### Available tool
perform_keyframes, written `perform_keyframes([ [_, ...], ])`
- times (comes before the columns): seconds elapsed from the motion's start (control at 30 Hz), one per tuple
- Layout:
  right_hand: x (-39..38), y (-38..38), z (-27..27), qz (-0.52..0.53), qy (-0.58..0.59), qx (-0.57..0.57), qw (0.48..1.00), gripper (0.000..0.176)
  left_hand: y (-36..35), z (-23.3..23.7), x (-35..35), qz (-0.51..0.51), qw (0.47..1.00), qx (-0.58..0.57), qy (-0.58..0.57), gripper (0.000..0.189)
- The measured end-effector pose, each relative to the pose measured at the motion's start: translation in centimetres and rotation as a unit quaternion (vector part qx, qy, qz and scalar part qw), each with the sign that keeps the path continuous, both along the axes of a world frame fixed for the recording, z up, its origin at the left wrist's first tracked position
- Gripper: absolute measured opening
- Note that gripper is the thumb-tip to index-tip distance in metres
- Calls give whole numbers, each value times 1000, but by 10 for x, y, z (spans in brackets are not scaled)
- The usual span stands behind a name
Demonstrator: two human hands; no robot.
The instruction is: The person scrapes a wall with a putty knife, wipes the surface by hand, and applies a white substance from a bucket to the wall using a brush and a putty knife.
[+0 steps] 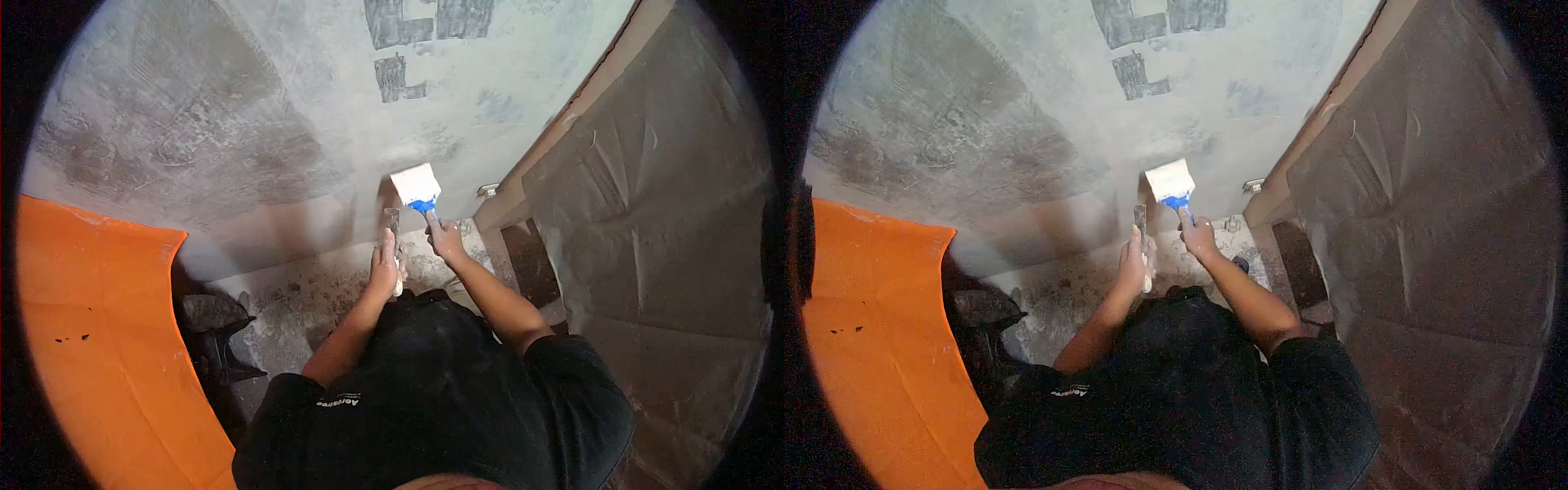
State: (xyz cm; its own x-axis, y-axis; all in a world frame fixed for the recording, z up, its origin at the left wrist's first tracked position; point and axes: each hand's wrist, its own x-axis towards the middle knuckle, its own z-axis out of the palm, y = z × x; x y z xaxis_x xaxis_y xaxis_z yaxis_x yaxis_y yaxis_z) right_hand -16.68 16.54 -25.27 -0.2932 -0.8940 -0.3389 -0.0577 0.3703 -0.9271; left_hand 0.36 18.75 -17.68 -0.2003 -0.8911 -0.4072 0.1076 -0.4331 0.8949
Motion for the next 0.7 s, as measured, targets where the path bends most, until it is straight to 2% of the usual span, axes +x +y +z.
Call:
perform_keyframes([
  [0.03,8,-1,4,1,1,-1,1000,54,0,-1,0,0,1000,-16,6,58],
  [0.13,31,2,5,-46,105,-110,987,58,2,-1,7,35,999,-19,34,59],
  [0.17,34,-3,4,-41,105,-112,987,58,2,-4,9,39,998,-21,35,59],
  [0.23,44,-13,19,-35,184,-135,973,56,6,-10,15,79,991,-69,86,59],
  [0.3,50,-30,28,-25,133,-143,980,56,10,-6,20,78,990,-76,88,58],
  [0.37,54,-50,23,-66,101,-180,976,57,12,-6,25,77,989,-85,91,58],
  [0.4,55,-59,16,-71,131,-190,970,57,12,-8,28,72,988,-96,96,57],
  [0.57,54,-77,0,-70,95,-134,984,56,13,-10,39,91,989,-82,79,56],
  [0.7,52,-87,-11,-64,117,-150,980,55,5,2,41,97,991,-72,55,56],
])
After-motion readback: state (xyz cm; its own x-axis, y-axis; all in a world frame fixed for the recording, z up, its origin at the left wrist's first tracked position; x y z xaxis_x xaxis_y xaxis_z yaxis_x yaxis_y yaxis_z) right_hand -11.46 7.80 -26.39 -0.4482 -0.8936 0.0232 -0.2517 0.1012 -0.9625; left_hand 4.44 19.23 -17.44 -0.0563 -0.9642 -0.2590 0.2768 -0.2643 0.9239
